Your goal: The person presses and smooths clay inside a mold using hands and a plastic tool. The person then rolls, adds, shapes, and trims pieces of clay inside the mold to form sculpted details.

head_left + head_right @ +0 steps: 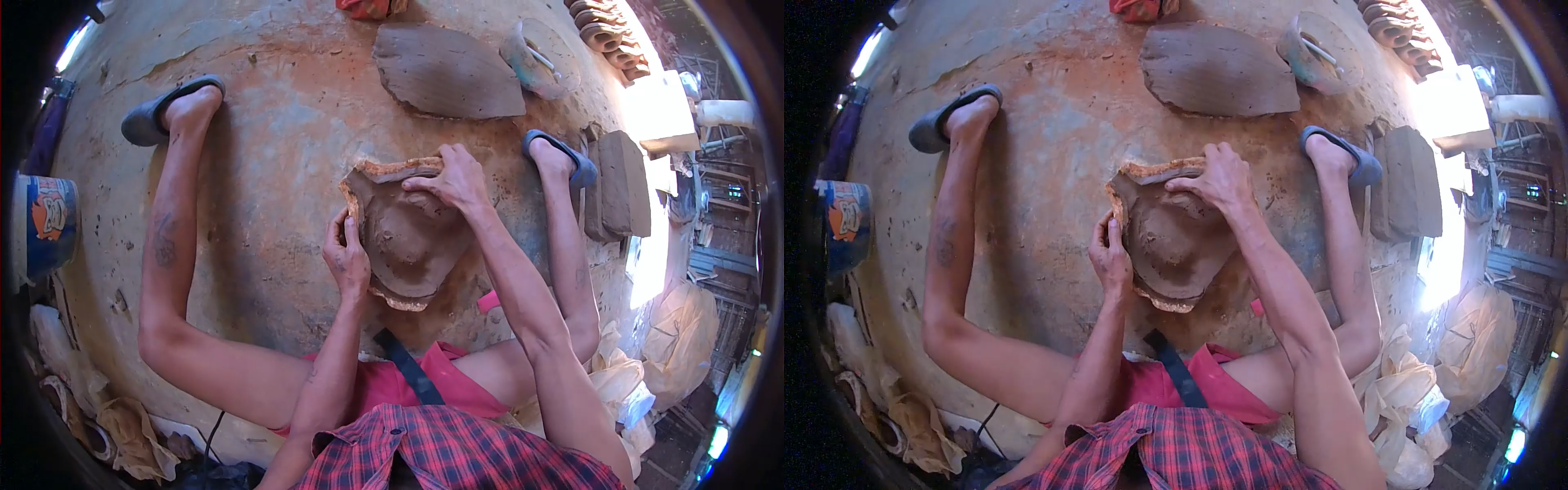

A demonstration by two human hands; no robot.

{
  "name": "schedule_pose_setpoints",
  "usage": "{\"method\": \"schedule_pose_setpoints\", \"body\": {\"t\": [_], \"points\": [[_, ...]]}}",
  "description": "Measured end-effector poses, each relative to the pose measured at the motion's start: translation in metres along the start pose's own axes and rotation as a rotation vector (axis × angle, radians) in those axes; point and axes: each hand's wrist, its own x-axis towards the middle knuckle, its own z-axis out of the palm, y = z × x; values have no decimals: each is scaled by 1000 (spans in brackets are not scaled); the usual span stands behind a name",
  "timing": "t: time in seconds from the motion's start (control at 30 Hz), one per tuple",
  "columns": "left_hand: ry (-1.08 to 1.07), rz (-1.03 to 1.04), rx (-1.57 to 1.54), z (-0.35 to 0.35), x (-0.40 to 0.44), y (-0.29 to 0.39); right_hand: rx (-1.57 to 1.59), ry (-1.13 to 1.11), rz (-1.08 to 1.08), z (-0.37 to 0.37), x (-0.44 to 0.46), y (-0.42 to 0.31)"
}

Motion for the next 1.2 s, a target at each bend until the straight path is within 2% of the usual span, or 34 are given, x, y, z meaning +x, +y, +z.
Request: {"method": "schedule_pose_setpoints", "body": {"t": [0.1,0.2,0.33,0.43,0.5,0.53,0.6,0.7,0.77,0.87,0.93,1.03,1.17,1.2], "points": [[-22,-58,-24,-1,1,-5,-65,12,125,1,-8,9],[-33,-11,74,0,-1,-6,2,-27,248,-9,-17,-1],[-14,52,127,2,4,-8,6,5,228,-7,-21,4],[-21,68,169,0,1,-3,48,10,316,-3,-28,10],[-32,85,210,0,1,-2,63,-64,361,-17,-28,6],[-30,91,209,-1,3,-7,61,-51,365,-16,-31,7],[-38,110,205,2,5,-6,78,123,354,-4,-39,9],[-42,35,228,-2,-1,-3,155,74,455,-1,-44,14],[-14,130,258,1,0,0,202,89,502,-2,-51,14],[-15,126,294,1,2,0,178,176,498,0,-57,12],[-25,129,275,2,5,-3,176,266,569,12,-62,14],[-33,103,255,-2,-2,-1,216,184,589,2,-63,16],[-13,114,267,1,2,0,221,251,570,7,-68,17],[-15,113,274,1,3,1,275,233,626,11,-72,23]]}}
